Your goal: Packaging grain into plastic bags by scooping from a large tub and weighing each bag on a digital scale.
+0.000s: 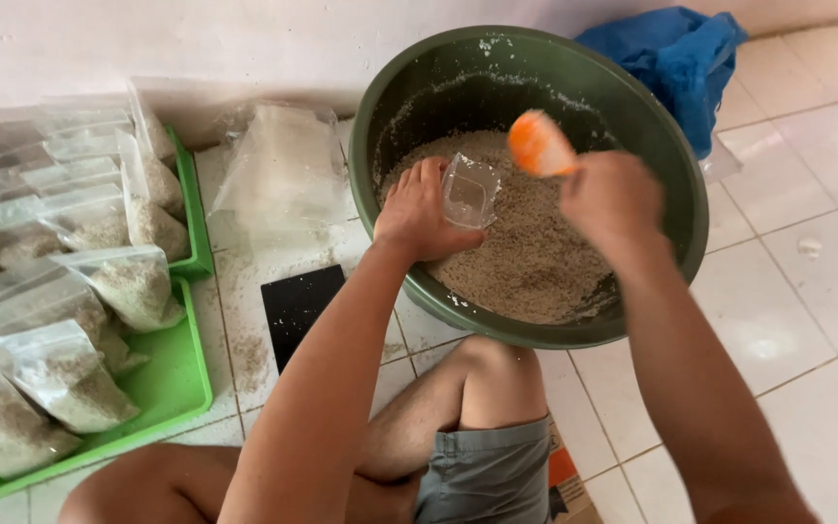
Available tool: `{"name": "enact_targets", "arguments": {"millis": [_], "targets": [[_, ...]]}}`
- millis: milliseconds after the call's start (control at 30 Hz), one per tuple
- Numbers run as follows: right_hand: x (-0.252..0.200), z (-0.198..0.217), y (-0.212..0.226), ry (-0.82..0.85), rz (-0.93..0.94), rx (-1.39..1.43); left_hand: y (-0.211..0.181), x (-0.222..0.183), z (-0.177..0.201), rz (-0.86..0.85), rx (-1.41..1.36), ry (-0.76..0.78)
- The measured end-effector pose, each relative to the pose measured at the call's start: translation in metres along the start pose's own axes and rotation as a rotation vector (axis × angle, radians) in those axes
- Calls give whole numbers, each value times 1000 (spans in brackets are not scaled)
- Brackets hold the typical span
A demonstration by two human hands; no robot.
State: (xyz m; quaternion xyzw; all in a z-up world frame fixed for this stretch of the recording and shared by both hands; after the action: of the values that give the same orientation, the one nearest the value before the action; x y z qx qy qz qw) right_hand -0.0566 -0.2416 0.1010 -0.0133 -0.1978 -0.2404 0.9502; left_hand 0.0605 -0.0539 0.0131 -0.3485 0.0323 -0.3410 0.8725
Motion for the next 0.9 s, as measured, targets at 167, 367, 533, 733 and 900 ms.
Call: {"name": "enact_targets", "arguments": {"millis": [167, 367, 533, 733, 900], "targets": [[32, -125, -15, 243, 59, -61, 3, 3, -2, -25, -17, -35], [52, -165, -14, 248, 124, -155, 6, 4, -1, -19, -3, -94], [36, -177, 1, 592, 8, 46, 1, 4, 2, -9, 0, -63], [29, -169, -29, 656, -115, 359, 2, 4, 0, -15, -26, -57], [31, -82, -22, 514, -74, 458, 2, 4, -2, -1, 16, -29]]}}
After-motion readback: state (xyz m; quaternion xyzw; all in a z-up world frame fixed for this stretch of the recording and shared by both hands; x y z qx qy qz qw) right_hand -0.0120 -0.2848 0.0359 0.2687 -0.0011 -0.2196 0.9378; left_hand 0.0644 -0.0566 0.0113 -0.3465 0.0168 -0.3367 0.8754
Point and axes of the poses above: each hand's wrist, its own x-axis towards the middle knuckle, its own z-axis out of the back of the hand, y = z × x, the point moved 9 cm from there along x, towards the middle knuckle, and after that the axes turned 8 degrees about -y, right-handed, at the moved point
